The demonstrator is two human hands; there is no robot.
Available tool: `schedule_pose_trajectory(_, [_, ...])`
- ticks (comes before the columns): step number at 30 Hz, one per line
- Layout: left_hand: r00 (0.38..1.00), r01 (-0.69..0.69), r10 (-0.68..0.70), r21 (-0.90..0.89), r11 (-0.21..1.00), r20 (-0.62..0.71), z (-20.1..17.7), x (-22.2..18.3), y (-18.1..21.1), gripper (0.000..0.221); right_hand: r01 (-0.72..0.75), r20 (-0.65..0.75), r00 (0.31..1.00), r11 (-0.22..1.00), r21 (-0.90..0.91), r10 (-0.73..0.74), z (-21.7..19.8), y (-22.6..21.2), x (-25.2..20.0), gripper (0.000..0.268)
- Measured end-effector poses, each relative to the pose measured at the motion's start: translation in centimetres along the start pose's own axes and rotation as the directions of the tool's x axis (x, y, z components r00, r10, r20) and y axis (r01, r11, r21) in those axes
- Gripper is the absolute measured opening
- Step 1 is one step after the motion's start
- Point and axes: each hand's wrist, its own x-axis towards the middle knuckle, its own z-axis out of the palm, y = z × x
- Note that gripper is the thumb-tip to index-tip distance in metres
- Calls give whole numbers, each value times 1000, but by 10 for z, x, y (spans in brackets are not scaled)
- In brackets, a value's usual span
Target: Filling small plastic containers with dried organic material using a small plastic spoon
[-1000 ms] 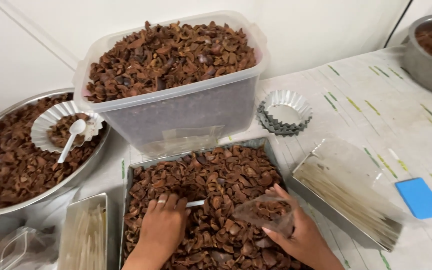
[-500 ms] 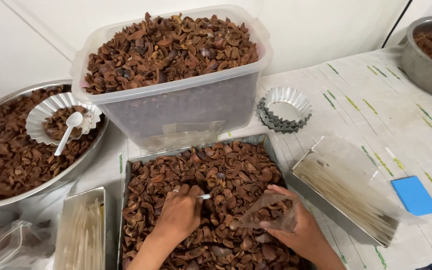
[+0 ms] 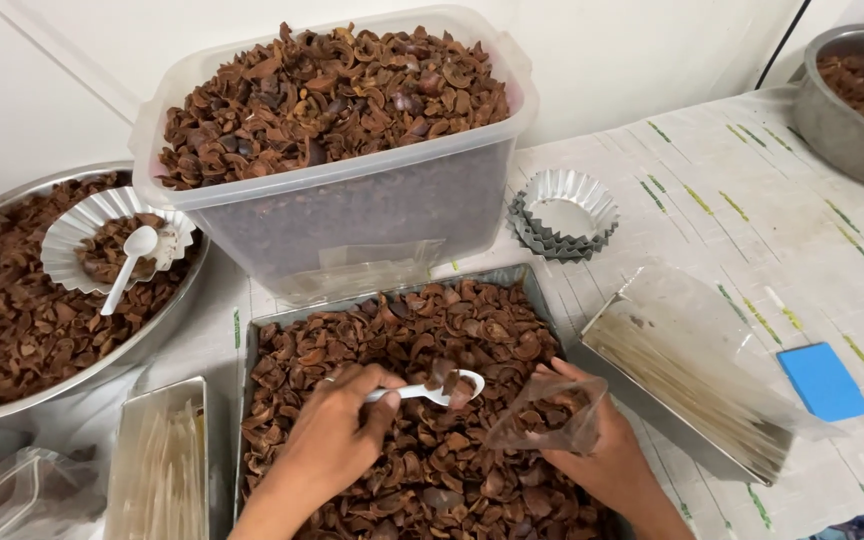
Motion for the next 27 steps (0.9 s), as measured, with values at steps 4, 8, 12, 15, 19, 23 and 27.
schedule_pose_trajectory(4, [989, -136, 137, 9, 991, -48, -33, -23, 27, 21, -21, 35, 999, 998, 58, 18, 1, 2, 1, 90])
schedule_pose_trajectory(8, [986, -162, 166, 107, 981, -26, -59, -38, 56, 21, 22, 59, 998, 999, 26, -23, 1, -1, 1, 90])
schedule_pose_trajectory(12, [934, -348, 357, 215, 912, -5, -64, -46, 84, 21, -190, 132, 972, 981, -35, 193, -1, -46, -2, 92])
schedule_pose_trajectory(15, [923, -314, 382, 475, 822, -51, -46, -42, 98, 15, -101, 185, 979, 993, 56, 89, -8, -45, -1, 89])
schedule_pose_trajectory(19, [811, -391, 585, 714, 580, -31, -30, -42, 108, 60, -226, 210, 950, 973, -36, 229, -12, -64, -4, 70])
schedule_pose_trajectory(23, [473, -325, 856, 862, 388, -207, -29, -58, 112, 24, 0, 284, 958, 988, 156, -45, -17, -39, 0, 74])
schedule_pose_trajectory(27, [632, -251, 638, 662, 706, -440, -17, -47, 68, 42, 144, 239, 956, 981, 131, -172, -11, -36, 3, 73])
